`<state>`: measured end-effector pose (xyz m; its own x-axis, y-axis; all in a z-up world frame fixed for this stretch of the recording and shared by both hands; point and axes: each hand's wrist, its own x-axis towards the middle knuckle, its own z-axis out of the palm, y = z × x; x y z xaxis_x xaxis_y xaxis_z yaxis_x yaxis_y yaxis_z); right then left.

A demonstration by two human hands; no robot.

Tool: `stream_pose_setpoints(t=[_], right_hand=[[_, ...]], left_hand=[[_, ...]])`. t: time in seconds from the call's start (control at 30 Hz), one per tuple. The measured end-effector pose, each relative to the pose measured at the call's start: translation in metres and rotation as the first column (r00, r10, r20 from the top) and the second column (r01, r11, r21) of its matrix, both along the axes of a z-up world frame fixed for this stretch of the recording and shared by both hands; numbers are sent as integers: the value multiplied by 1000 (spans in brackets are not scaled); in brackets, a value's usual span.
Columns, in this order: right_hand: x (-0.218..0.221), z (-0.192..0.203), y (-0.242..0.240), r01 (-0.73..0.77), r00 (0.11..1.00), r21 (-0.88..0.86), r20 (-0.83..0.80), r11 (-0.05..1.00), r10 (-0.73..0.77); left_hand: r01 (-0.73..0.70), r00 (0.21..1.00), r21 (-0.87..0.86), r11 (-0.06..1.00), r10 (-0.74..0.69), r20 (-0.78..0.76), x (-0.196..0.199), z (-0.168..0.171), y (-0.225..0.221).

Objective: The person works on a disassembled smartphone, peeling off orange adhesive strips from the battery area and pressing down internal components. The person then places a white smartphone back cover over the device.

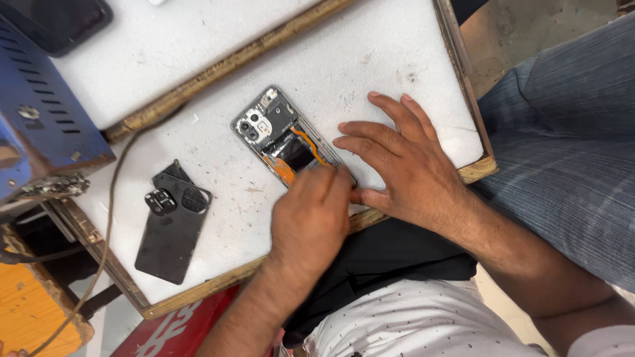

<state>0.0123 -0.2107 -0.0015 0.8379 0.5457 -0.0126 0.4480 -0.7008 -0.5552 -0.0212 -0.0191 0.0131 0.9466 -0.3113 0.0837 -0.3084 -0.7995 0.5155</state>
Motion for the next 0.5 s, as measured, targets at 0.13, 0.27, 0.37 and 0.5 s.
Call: stream_pose_setpoints(t=[0.13,0.27,0.37,0.5], right_hand=[[2,4,1,-8,1000,49,9,999,8],[1,4,0,-6,1000,45,-8,999,7],[5,8,2,-10,1000,67,3,998,10],[8,18,5,8,1000,53,26,999,-9]], left_hand=[[-126,990,-89,988,132,57,11,5,11],[-205,973,-115,972,215,80,28,-6,18],[-109,984,-88,990,120,132,22,-4,16],[-211,974,-330,920,228,12,-1,9,23]])
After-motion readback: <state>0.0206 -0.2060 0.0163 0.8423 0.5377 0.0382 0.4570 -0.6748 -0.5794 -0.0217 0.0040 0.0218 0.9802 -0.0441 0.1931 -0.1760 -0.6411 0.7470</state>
